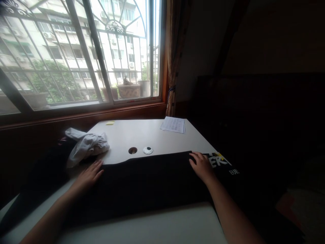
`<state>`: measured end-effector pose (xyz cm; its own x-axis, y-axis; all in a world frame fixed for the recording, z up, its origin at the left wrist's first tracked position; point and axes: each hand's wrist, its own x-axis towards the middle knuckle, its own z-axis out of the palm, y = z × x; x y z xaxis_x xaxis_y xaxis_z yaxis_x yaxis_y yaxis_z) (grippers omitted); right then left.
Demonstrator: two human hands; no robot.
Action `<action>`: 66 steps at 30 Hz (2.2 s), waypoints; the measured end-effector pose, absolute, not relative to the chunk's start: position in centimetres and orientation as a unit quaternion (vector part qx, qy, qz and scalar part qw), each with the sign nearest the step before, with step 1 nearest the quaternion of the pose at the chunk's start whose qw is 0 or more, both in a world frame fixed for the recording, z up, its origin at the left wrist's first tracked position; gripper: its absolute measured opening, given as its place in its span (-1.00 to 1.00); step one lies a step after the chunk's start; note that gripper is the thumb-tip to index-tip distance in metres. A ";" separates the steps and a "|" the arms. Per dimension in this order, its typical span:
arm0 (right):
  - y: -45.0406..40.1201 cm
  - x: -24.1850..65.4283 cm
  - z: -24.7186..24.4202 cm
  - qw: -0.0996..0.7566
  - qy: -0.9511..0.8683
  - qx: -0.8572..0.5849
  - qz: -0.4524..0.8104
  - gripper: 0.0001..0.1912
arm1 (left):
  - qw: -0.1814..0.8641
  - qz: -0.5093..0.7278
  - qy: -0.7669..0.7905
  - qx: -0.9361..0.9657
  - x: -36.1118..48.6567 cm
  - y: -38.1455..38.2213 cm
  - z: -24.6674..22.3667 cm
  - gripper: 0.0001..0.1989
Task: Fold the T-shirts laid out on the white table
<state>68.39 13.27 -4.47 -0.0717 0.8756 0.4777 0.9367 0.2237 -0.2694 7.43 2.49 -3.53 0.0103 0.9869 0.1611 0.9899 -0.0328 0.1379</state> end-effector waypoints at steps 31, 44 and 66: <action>13.1 68.7 -4.2 0.324 -0.676 -0.662 0.000 -0.59 | -0.012 -0.219 -0.709 -0.670 4.0 2.8 -2.5 -0.55; 13.0 68.6 -3.9 0.333 -0.681 -0.652 -0.006 -0.59 | -0.072 -0.275 -0.715 -0.639 2.9 2.6 -1.7 -0.45; 12.6 68.2 -3.3 0.309 -0.671 -0.674 0.016 -0.59 | -0.161 -0.264 -0.722 -0.619 2.3 2.0 0.3 -0.42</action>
<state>68.18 12.58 -3.30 0.0993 0.9145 0.3922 0.8945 0.0907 -0.4378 2.32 1.95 0.27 -0.1813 0.9789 0.0944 0.8093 0.0940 0.5799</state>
